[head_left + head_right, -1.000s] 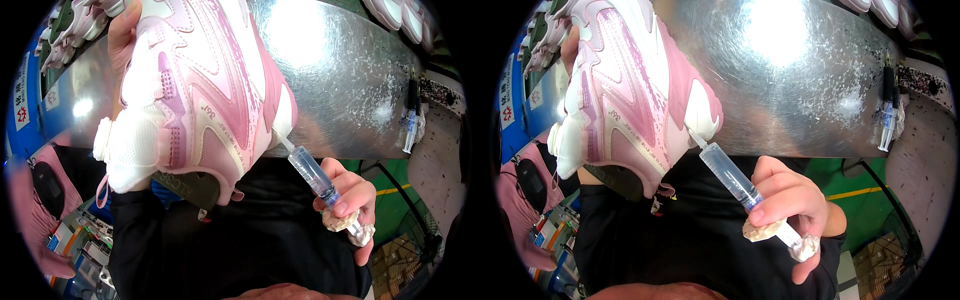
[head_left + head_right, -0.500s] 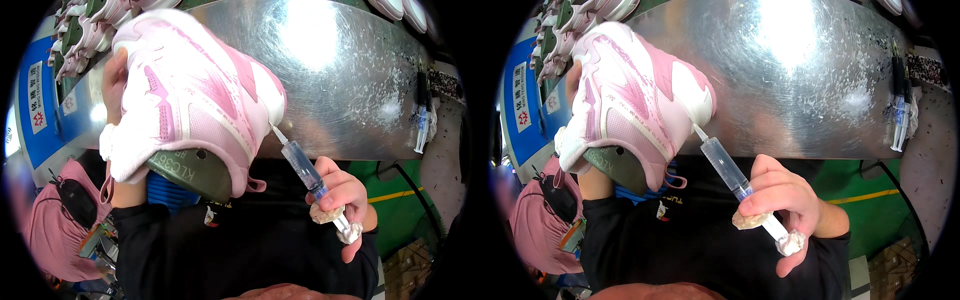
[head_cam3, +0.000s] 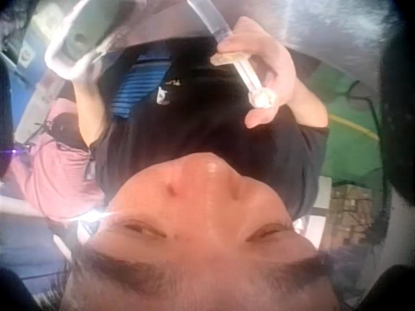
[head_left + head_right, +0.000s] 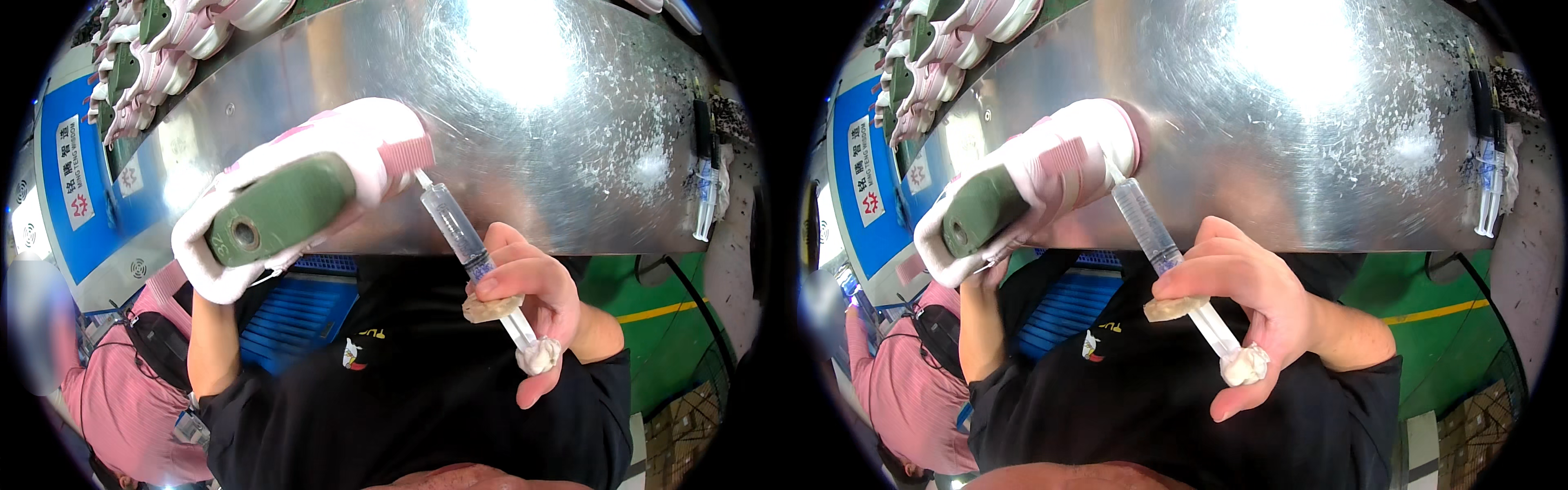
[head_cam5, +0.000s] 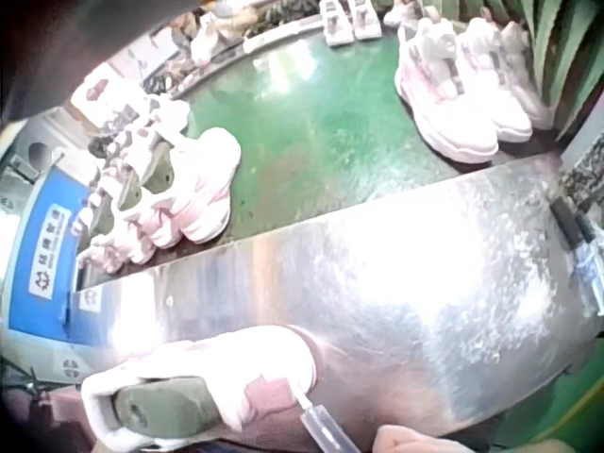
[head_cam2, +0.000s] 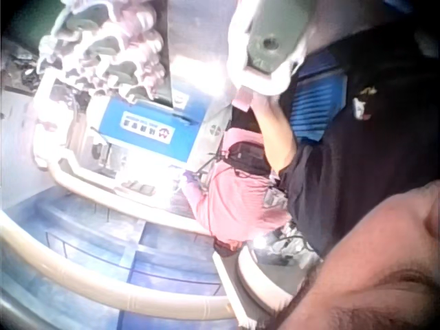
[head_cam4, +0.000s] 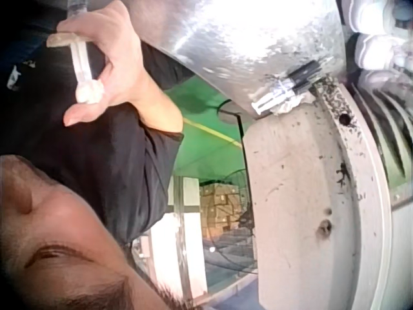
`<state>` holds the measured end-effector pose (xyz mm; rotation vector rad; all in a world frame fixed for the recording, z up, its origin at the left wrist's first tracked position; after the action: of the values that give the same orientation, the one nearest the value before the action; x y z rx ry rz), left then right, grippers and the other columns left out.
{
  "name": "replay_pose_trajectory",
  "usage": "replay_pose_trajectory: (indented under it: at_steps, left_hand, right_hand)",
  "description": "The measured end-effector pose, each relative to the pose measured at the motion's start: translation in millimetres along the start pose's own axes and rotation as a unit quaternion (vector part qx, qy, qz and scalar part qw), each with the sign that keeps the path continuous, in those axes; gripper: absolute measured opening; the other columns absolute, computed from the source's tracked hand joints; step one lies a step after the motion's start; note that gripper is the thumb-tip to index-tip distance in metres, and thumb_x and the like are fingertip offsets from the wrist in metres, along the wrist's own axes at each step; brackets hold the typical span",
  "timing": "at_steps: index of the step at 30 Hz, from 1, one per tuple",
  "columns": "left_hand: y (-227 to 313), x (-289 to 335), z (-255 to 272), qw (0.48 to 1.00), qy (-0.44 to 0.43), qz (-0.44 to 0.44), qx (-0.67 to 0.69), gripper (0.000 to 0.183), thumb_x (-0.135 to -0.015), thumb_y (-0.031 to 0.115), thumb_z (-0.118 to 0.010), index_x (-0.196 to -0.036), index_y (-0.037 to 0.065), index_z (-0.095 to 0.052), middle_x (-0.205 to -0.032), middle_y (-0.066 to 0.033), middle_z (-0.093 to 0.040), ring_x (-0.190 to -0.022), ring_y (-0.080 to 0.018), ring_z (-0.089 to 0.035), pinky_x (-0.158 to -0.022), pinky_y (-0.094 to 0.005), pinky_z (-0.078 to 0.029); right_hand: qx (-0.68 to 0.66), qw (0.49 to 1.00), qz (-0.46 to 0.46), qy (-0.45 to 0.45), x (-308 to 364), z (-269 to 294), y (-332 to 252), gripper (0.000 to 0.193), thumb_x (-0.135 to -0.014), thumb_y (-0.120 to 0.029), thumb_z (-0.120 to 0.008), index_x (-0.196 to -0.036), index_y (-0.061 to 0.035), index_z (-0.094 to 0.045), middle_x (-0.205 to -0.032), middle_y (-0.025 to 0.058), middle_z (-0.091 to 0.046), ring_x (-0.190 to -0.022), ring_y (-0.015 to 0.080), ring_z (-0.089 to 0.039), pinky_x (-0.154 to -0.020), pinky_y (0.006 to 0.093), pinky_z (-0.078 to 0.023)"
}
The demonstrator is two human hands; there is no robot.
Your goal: The person repeatedly picks up pink and white sneakers from a conveyor belt, inserts a syringe into the heel, and injects a clear liquid. After each injection, the shoe is placed back on the belt. The process is repeated for multiple shoes in a continuous loop.
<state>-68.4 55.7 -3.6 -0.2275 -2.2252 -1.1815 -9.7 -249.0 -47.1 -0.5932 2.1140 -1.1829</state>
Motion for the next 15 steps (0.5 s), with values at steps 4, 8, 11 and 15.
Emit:
replay_pose_trajectory:
  at_steps: [4,8,11,15]
  left_hand:
    - [-16.9,15.6,3.9,1.0,0.002,0.021,0.021,0.058,-0.081,0.02,-0.061,-0.131,0.0,-0.042,-0.122,-0.0174,-0.055,-0.109,-0.0289,-0.057,-0.097,-0.0413,-0.044]
    - [-42.7,40.8,11.6,0.997,0.003,0.047,0.053,0.062,-0.079,0.016,-0.063,-0.134,0.001,-0.039,-0.126,-0.0176,-0.053,-0.113,-0.0296,-0.054,-0.099,-0.0416,-0.042]
    - [-64.8,56.1,12.3,0.995,-0.001,0.059,0.085,0.066,-0.077,0.014,-0.065,-0.136,0.001,-0.037,-0.129,-0.0178,-0.051,-0.116,-0.0302,-0.053,-0.101,-0.0419,-0.041]
    - [-92.1,61.5,3.1,0.989,-0.018,0.064,0.132,0.072,-0.075,0.01,-0.066,-0.139,0.001,-0.034,-0.133,-0.018,-0.049,-0.12,-0.0309,-0.051,-0.103,-0.0423,-0.039]
  right_hand:
    - [0.017,1.0,0.0,-0.013,0.8,-4.6,-0.1,0.087,-0.057,-0.057,-0.083,-0.117,-0.0005,-0.057,-0.102,0.0063,-0.066,-0.079,0.0184,-0.053,-0.072,0.0303,-0.035]
    - [0.021,1.0,-0.003,-0.017,5.7,-11.0,0.1,0.087,-0.057,-0.056,-0.083,-0.117,-0.0001,-0.056,-0.103,0.0075,-0.066,-0.078,0.019,-0.052,-0.071,0.0302,-0.035]
    - [0.036,0.999,-0.006,-0.02,4.8,-15.2,-1.9,0.087,-0.057,-0.056,-0.083,-0.117,0.0004,-0.056,-0.102,0.0081,-0.066,-0.076,0.0193,-0.05,-0.07,0.0301,-0.034]
    - [0.044,0.999,-0.011,-0.014,2.5,-21.6,-7.3,0.088,-0.055,-0.058,-0.083,-0.116,0.0015,-0.057,-0.099,0.0077,-0.066,-0.075,0.0189,-0.049,-0.068,0.03,-0.033]
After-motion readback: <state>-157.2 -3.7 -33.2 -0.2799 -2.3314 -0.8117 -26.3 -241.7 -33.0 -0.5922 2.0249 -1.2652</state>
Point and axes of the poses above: each hand's wrist, its own x-axis away from the middle knuckle, its own z-axis out of the back of the hand, y = z × x, the point moved 4 cm from there along -x, towards the middle knuckle
